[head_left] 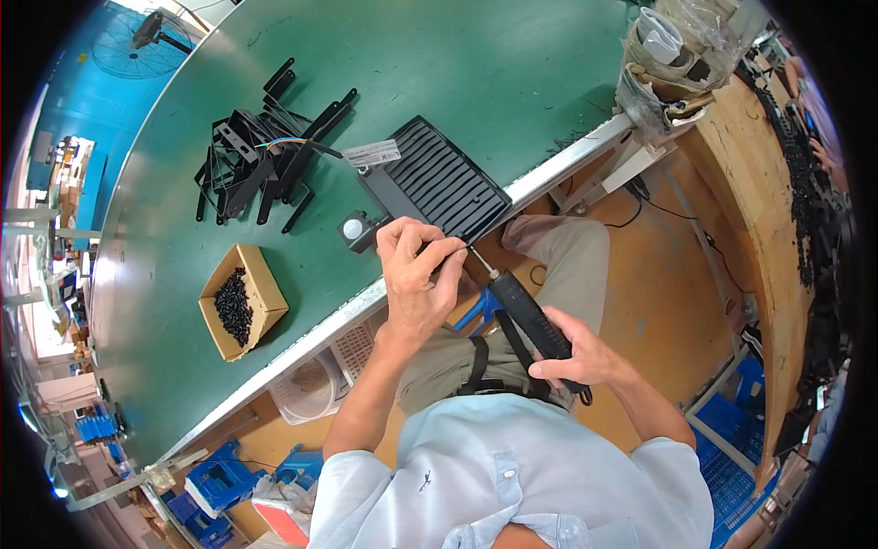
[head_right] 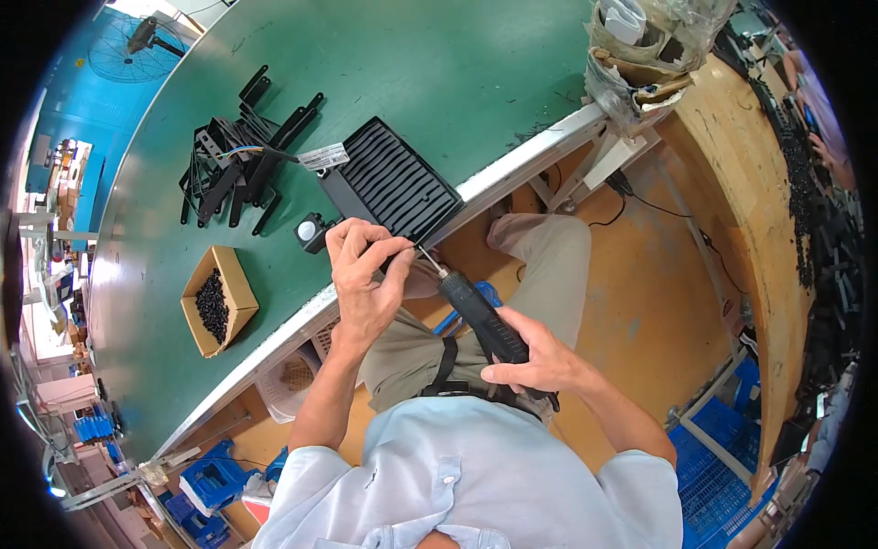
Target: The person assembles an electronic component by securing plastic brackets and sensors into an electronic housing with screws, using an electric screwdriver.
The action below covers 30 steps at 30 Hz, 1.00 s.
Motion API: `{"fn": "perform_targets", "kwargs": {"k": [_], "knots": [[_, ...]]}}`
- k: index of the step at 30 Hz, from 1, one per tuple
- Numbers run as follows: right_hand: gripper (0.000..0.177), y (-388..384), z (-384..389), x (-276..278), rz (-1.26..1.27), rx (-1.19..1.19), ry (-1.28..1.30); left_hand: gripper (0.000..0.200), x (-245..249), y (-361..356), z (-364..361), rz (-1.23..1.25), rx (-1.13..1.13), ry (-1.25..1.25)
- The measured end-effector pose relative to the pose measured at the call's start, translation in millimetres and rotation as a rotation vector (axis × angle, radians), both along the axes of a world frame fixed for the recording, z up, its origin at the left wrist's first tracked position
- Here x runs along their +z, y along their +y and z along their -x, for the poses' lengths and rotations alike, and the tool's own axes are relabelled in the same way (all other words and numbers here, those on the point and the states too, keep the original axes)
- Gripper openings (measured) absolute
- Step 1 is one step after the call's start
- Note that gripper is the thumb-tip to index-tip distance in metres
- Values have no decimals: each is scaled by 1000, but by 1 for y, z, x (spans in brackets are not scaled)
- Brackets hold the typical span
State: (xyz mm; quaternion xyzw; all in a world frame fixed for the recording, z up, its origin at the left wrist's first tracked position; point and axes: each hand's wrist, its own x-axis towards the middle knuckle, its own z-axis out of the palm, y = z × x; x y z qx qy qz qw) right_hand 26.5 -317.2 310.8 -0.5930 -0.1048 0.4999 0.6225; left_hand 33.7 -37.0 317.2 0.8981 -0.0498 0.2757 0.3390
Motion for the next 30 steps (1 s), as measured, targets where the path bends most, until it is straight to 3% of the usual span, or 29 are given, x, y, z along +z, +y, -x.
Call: {"fn": "perform_targets", "kwargs": {"k": [6, 15, 30], "knots": [[76, 7, 1, -17, -66, -19, -114, 14, 5, 2, -6, 162, 44, 11], [81, 4, -5, -25, -65, 7, -205, 13, 16, -2, -10, 67, 74, 97], [71, 12, 10, -10, -85, -46, -47, 23, 8, 9, -3, 32, -59, 24]]}}
